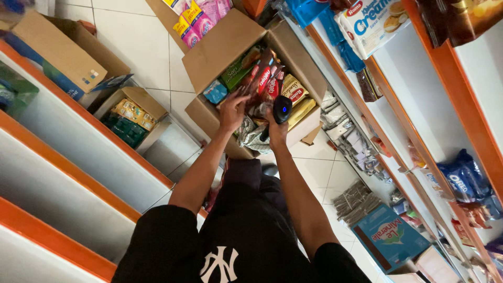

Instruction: The person takes snack packages from a cardboard box, scans their barcodes with a handheld barcode scanner, and places them onto store shelves.

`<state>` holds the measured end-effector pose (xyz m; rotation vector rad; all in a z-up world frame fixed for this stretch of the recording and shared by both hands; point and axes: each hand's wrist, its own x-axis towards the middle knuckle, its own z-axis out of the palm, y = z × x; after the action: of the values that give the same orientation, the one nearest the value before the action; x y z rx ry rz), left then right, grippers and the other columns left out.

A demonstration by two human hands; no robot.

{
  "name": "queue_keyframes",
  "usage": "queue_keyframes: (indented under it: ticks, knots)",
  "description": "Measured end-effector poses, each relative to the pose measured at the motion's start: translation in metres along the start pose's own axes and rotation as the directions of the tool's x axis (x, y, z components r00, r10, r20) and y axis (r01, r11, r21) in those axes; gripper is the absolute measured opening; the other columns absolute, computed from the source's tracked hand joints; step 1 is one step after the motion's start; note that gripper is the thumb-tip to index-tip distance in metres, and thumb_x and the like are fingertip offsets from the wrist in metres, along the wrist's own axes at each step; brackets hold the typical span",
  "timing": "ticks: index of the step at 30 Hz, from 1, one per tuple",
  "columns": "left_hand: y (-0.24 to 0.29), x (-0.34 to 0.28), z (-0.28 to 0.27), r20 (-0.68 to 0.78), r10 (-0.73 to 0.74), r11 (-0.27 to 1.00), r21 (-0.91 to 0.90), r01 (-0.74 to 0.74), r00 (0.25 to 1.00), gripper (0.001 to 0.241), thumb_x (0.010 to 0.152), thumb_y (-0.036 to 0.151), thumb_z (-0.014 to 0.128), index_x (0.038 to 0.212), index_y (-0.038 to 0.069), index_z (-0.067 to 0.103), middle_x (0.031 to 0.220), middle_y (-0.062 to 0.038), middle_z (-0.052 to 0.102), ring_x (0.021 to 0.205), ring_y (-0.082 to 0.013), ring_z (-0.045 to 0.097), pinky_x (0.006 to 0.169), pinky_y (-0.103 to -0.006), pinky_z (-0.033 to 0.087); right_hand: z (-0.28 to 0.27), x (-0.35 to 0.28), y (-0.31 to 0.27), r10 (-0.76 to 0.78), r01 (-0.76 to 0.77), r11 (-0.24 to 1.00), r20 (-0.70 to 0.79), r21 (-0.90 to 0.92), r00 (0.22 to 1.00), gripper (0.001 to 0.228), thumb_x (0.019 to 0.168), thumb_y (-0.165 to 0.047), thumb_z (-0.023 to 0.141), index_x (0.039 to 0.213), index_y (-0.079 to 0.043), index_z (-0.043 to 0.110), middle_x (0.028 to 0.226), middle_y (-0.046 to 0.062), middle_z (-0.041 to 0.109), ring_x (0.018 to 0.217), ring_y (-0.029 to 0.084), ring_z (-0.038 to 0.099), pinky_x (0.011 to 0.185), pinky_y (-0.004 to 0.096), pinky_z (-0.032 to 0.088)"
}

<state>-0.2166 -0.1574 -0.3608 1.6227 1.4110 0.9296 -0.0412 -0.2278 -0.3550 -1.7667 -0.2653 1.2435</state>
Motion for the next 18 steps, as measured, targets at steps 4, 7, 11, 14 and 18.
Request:
queue_keyframes:
  ticks: [4, 7, 11, 14, 18]
  knots:
    - [-0.003, -0.035, 0.026, 0.192, -0.211, 0.841, -0.465, 0.278, 0.959, 0.025, 0.105, 0.013, 0.070, 0.126, 0.004, 0.061, 0.120, -0.015, 0.072, 0.115, -0.0269, 0.070, 0.095, -0.0364, 0.056, -0.009, -0.015, -0.012, -0.056, 0.050, 0.997, -0.103, -0.064, 0.993, 0.043, 0.087, -0.029, 0.084, 0.120, -0.005, 0.070, 0.108, 0.003, 0.073, 0.098, 0.015, 0.064, 0.090, 0.032, 0.051]
    - [-0.002, -0.043, 0.031, 0.209, -0.148, 0.815, -0.528, 0.238, 0.967, 0.052, 0.096, 0.019, 0.074, 0.136, 0.003, 0.044, 0.132, -0.009, 0.056, 0.124, -0.0210, 0.060, 0.093, -0.0353, 0.053, -0.023, -0.020, -0.017, -0.141, 0.132, 0.988, -0.115, -0.083, 0.983, 0.044, 0.086, -0.028, 0.084, 0.120, -0.003, 0.072, 0.107, 0.003, 0.075, 0.096, 0.016, 0.066, 0.089, 0.034, 0.052]
    - [-0.004, -0.032, 0.024, 0.381, -0.158, 0.968, -0.121, 0.218, 0.911, 0.041, 0.098, 0.029, 0.075, 0.134, 0.012, 0.063, 0.131, -0.011, 0.068, 0.124, -0.0295, 0.065, 0.108, -0.0427, 0.051, -0.036, -0.018, -0.009, -0.159, 0.165, 0.986, -0.126, 0.039, 0.979, 0.039, 0.084, -0.014, 0.083, 0.118, -0.002, 0.068, 0.106, 0.004, 0.075, 0.094, 0.017, 0.068, 0.087, 0.034, 0.055]
    - [-0.007, -0.011, 0.027, 0.223, -0.119, 0.972, 0.227, 0.067, 0.968, 0.042, 0.096, 0.031, 0.080, 0.133, 0.019, 0.065, 0.133, -0.011, 0.067, 0.128, -0.0346, 0.062, 0.114, -0.0471, 0.048, -0.043, -0.010, -0.002, -0.162, 0.179, 0.979, -0.156, 0.098, 0.974, 0.035, 0.085, -0.007, 0.083, 0.116, -0.002, 0.067, 0.105, 0.005, 0.074, 0.092, 0.017, 0.067, 0.085, 0.034, 0.055]
    - [-0.021, 0.003, 0.043, -0.020, -0.178, 0.931, 0.321, 0.175, 0.984, 0.079, 0.071, 0.020, 0.090, 0.140, 0.007, 0.054, 0.143, -0.037, 0.044, 0.129, -0.0560, 0.040, 0.101, -0.0600, 0.040, -0.047, -0.004, 0.007, -0.066, 0.086, 0.993, -0.208, 0.085, 0.976, 0.034, 0.087, -0.004, 0.083, 0.115, 0.000, 0.066, 0.101, 0.006, 0.070, 0.085, 0.018, 0.061, 0.075, 0.037, 0.049]
